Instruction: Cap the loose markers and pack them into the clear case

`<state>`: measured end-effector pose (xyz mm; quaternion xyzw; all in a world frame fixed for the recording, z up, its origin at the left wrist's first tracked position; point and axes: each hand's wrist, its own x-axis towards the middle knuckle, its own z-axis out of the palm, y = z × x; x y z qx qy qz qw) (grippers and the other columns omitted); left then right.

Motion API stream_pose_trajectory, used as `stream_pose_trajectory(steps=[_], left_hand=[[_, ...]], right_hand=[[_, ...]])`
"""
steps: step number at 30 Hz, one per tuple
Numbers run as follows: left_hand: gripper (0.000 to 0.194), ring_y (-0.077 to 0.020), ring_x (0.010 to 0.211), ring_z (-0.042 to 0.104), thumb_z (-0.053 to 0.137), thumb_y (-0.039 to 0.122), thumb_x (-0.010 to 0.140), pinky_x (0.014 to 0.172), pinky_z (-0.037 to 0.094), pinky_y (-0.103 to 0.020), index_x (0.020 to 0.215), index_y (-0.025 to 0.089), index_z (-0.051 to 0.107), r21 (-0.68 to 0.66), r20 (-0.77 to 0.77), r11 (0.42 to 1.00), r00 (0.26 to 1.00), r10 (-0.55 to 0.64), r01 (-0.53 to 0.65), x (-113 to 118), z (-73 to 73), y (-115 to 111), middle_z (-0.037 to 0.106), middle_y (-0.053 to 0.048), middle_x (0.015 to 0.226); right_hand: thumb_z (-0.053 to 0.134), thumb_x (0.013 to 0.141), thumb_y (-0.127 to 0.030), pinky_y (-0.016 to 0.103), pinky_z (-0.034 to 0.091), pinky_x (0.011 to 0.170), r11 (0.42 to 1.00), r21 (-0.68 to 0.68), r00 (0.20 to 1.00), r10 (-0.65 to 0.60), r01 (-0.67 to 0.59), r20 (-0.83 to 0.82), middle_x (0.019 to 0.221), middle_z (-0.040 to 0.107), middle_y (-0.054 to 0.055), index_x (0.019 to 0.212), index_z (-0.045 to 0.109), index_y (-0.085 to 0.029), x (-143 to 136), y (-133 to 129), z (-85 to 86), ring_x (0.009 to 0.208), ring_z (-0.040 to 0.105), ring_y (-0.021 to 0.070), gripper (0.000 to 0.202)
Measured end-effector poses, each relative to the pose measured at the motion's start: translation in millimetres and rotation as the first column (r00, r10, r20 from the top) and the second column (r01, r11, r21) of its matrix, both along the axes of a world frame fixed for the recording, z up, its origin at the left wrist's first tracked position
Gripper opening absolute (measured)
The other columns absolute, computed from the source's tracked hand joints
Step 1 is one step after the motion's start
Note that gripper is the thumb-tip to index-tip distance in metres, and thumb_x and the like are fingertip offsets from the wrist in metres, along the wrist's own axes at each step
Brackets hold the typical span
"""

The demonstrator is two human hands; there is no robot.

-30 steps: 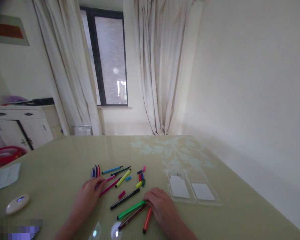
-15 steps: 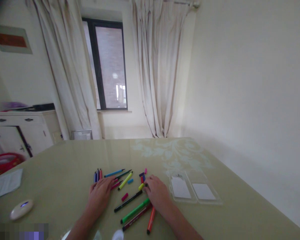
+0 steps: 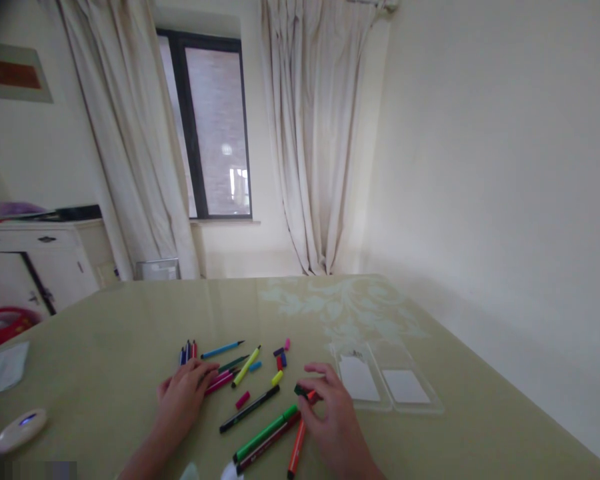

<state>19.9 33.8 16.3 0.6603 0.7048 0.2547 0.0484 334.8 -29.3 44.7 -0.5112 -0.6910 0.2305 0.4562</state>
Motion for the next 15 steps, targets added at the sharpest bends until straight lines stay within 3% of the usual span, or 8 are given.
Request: stream_pose_trajectory(steps=[3,6,10,13,15], left_hand=[[0.032,-0.0297,0.122,0.062,0.046,0.03,0.102,0.101,0.038,-0.05,0.105,0.031,0.078,-0.029,-0.008,0.999,1.0,0.021,-0.021,-0.1,2.6,-3.4,0.072,-0.006,0.122],[0.032,-0.0311,0.121,0.062,0.044,0.03,0.102,0.104,0.037,-0.055,0.105,0.029,0.075,0.039,0.008,0.998,0.999,0.044,-0.044,-1.1,4.4,-6.2,0.073,-0.007,0.121],[0.032,-0.032,0.112,0.068,0.045,0.039,0.101,0.103,0.045,-0.056,0.106,0.026,0.074,0.208,0.243,0.977,0.97,-0.011,-0.041,5.0,6.0,-11.3,0.077,-0.009,0.112],[0.039,-0.0267,0.091,0.074,0.053,0.054,0.099,0.083,0.06,-0.041,0.106,0.024,0.075,0.256,0.508,0.96,0.829,-0.235,0.115,24.0,9.3,-23.4,0.079,-0.007,0.098],[0.04,-0.0238,0.084,0.076,0.062,0.058,0.094,0.074,0.063,-0.033,0.105,0.023,0.077,0.261,0.59,0.931,0.721,-0.362,0.254,40.9,12.5,-35.1,0.079,-0.006,0.093]], right_hand=[[0.066,0.091,-0.032,0.035,0.061,0.083,0.999,-0.019,0.995,0.038,-0.04,-0.095,0.123,0.069,0.014,0.1,0.078,-0.02,2.8,-3.9,-0.1,0.094,0.073,0.0242,0.02],[0.068,0.091,-0.037,0.034,0.06,0.081,0.995,-0.064,0.991,0.067,-0.075,-0.119,0.11,0.074,0.012,0.101,0.077,-0.02,4.0,-2.7,1.8,0.096,0.072,0.0254,0.022],[0.064,0.095,-0.048,0.037,0.059,0.085,0.978,-0.166,0.98,0.098,-0.127,-0.175,0.102,0.077,0.01,0.107,0.076,-0.02,7.5,-2.7,1.4,0.092,0.073,0.0257,0.032],[0.062,0.096,-0.055,0.036,0.059,0.083,0.975,-0.183,0.972,0.088,-0.129,-0.217,0.103,0.077,0.01,0.11,0.077,-0.023,9.5,-5.2,2.6,0.091,0.073,0.0255,0.039],[0.067,0.093,-0.056,0.035,0.059,0.08,0.978,-0.175,0.968,0.071,-0.115,-0.24,0.1,0.077,0.009,0.109,0.079,-0.023,9.7,-6.7,5.8,0.089,0.073,0.025,0.038]])
